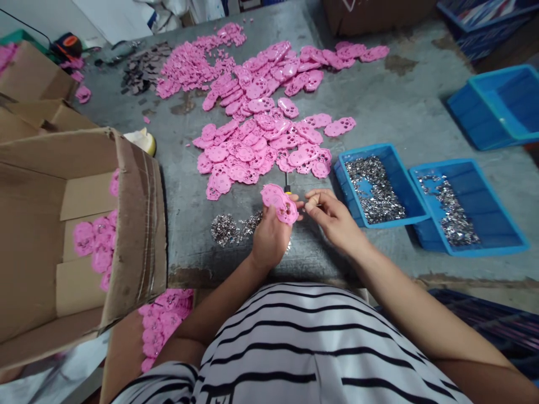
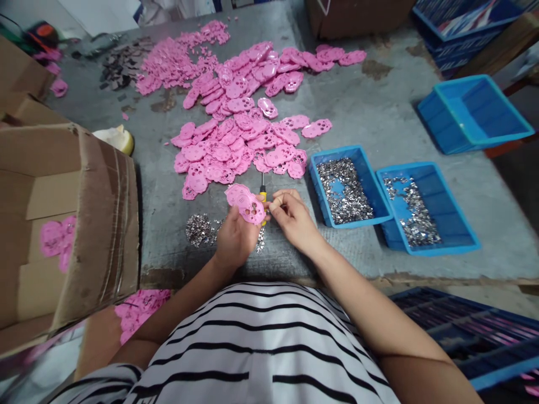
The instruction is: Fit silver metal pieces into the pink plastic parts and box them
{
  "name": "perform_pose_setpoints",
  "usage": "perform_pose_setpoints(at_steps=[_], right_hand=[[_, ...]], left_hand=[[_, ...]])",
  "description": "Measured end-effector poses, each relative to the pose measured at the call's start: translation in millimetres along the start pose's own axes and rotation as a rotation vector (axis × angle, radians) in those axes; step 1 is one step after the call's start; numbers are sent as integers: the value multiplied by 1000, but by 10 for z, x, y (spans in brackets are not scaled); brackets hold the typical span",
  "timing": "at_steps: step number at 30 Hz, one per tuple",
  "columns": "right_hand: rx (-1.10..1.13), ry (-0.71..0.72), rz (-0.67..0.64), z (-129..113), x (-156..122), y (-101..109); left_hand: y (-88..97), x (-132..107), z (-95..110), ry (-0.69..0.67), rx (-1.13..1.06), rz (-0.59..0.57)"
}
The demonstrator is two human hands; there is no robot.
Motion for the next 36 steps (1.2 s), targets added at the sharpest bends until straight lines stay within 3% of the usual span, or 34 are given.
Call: perform_pose_setpoints(at_steps=[4, 9, 22, 26, 32, 36], right_hand=[[121, -58, 29, 2, -45, -121], [140, -33, 112, -43, -75, -197], [191, -34, 172, -54, -77, -211], [140, -27, 145, -68, -66, -194], [84, -14, 131, -80, -56, -183], [-10, 76, 186, -98, -72, -202]], left_hand=[[-41, 24, -18, -29, -118, -117], [-25, 16, -81, -152, -95, -194], [-56, -11, -89, -141, -92, -166], [-44, 10, -107, -141, -75, -159], [-88, -37, -65, -176, -137, -243], [-115, -46, -45, -127, -111, -191]])
Point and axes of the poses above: each hand's wrist, its own x-axis towards the middle knuckle, its own y-axis out of the back of the hand, z = x × y, the point moved 4 cm from there along x, towards the middle knuckle, and after that the axes turned 1 degree about -y, right-handed, at the moved point
